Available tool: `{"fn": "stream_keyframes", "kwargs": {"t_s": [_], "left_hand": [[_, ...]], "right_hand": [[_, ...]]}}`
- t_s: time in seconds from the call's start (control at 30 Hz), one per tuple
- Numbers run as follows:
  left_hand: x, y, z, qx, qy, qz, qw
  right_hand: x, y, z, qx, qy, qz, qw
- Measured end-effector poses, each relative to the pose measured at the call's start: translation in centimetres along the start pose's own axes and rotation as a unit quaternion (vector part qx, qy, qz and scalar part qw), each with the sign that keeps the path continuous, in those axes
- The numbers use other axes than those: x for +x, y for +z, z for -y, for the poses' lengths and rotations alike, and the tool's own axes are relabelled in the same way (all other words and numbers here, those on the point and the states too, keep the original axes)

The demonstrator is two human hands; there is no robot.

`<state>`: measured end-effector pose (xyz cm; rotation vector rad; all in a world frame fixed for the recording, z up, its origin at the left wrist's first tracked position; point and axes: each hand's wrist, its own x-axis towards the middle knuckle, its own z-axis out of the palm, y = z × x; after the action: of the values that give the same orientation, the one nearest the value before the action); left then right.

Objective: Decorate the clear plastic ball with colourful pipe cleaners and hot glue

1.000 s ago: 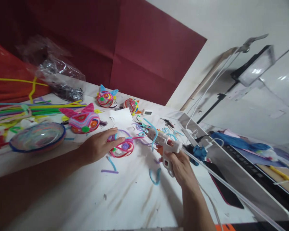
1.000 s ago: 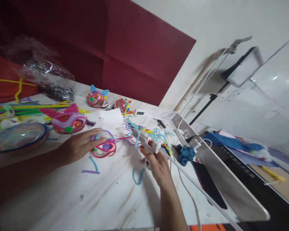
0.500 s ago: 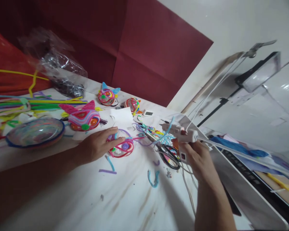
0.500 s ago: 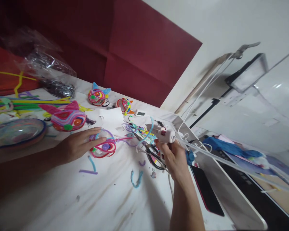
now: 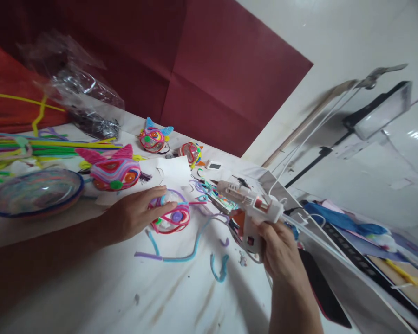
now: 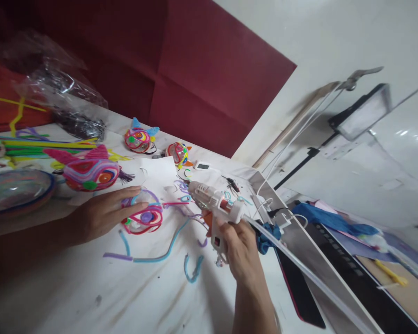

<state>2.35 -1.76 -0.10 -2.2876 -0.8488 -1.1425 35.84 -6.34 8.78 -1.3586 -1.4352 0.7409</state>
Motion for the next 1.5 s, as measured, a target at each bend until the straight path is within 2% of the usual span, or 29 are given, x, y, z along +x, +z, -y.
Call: {"fn": "stream_keyframes", "kwargs": {"t_s": [0.07, 0.17, 0.27, 0.53, 0.7, 0.87, 0.93, 1.1, 1.23, 1.5], "left_hand": [[-0.1, 0.4, 0.0, -0.005, -0.005, -0.008, 1.0], [-0.4, 0.8, 0.0, -0.012, -0.012, -0.022, 1.0], [-0.5, 0.8, -0.1, -0.034, -0.014, -0.016, 0.999], [-0.3, -0.3, -0.6, -0.048, -0.026, 0.024, 0.998], [-0.3, -0.5, -0.6, -0.041, -0.017, 0.031, 0.999], [-0.2, -0.6, -0.8, -0.036, -0.012, 0.047, 0.998], [-0.2, -0.7, -0.8, -0.034, -0.009, 0.051, 0.998], [0.0, -0.9, -0.8, -0.03, 0.007, 0.056, 0.998], [0.0, -0.8, -0.9, -0.034, -0.006, 0.057, 0.998], [-0.1, -1.0, -0.9, -0.024, -0.004, 0.059, 0.998]], "right_hand": [[-0.8, 0.3, -0.6, 0.044, 0.029, 0.052, 0.997], [-1.7, 0.4, -1.6, 0.073, 0.028, 0.115, 0.99], [-2.2, 0.3, -2.3, 0.046, 0.032, 0.132, 0.99], [-3.4, 0.6, -2.2, -0.032, 0.076, 0.119, 0.989], [-3.5, 0.8, -1.4, -0.017, 0.078, 0.112, 0.99], [-3.9, 1.4, 0.0, 0.01, 0.131, 0.063, 0.989], [-4.0, 1.6, 0.2, 0.012, 0.141, 0.062, 0.988], [-3.8, 1.6, -0.1, -0.015, 0.136, 0.083, 0.987], [-3.8, 1.6, -0.2, -0.032, 0.117, 0.081, 0.989], [-4.3, 1.9, 0.1, -0.046, 0.135, 0.035, 0.989]]}}
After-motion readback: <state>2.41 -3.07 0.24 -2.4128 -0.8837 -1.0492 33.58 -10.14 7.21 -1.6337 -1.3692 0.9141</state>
